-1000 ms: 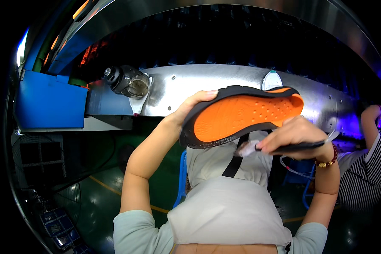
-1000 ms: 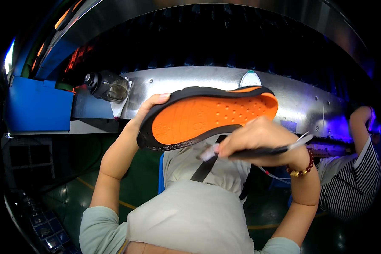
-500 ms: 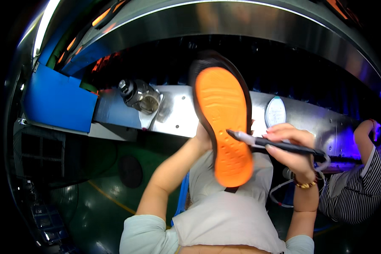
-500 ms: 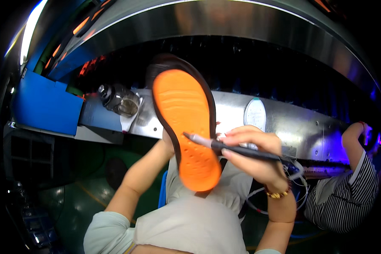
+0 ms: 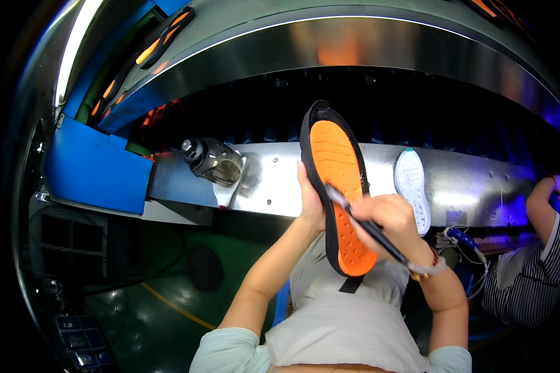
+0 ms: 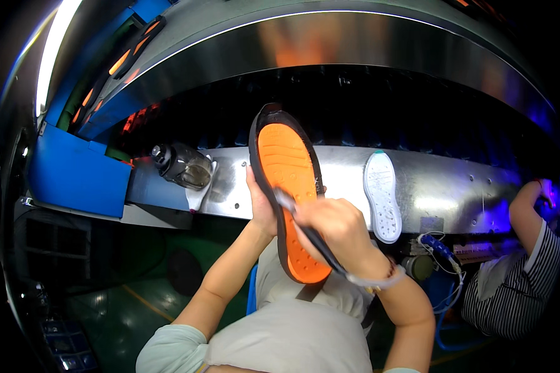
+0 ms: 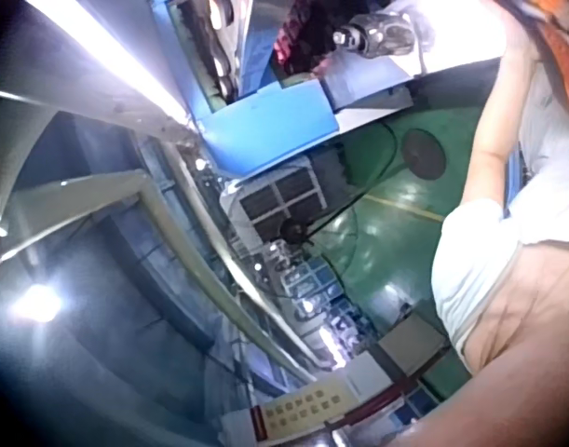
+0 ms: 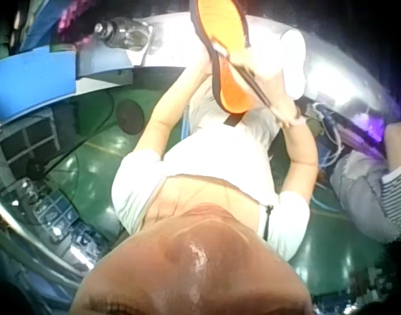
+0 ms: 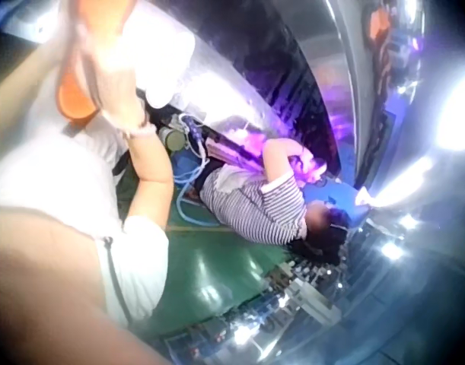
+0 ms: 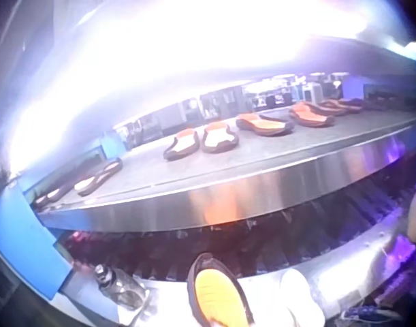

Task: The person repeatedly picks up orange shoe soles from a conveyor belt, applies a liquid substance to the sole surface using a brush, and places the soles back on the belt. The process is repeated for multiple soles in a continuous loop.

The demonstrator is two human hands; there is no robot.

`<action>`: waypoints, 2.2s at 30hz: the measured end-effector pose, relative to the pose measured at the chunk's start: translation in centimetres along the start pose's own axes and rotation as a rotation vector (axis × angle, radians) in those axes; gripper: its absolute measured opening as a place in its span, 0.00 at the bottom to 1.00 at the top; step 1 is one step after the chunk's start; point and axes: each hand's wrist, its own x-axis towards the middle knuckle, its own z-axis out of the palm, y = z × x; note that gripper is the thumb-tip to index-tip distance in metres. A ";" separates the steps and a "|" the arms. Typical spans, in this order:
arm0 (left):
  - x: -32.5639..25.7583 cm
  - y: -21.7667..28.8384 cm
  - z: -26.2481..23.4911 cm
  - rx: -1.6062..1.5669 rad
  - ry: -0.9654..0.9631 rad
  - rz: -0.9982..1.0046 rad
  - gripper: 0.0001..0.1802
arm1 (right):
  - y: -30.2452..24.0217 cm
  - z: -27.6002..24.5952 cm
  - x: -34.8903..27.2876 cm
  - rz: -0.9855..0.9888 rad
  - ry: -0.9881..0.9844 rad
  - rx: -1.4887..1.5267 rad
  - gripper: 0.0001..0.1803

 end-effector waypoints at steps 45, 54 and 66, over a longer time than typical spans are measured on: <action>0.9 5.0 4.1 0.046 -0.168 0.406 0.56 | 2.8 -5.4 -2.9 0.544 -0.131 1.055 0.10; -2.6 1.6 -0.5 -0.206 -0.409 0.064 0.35 | -1.2 -3.9 -1.7 0.440 -0.239 0.904 0.12; -2.2 5.2 1.7 0.115 -0.195 -0.599 0.22 | -0.2 -7.0 0.5 0.062 -0.640 0.602 0.07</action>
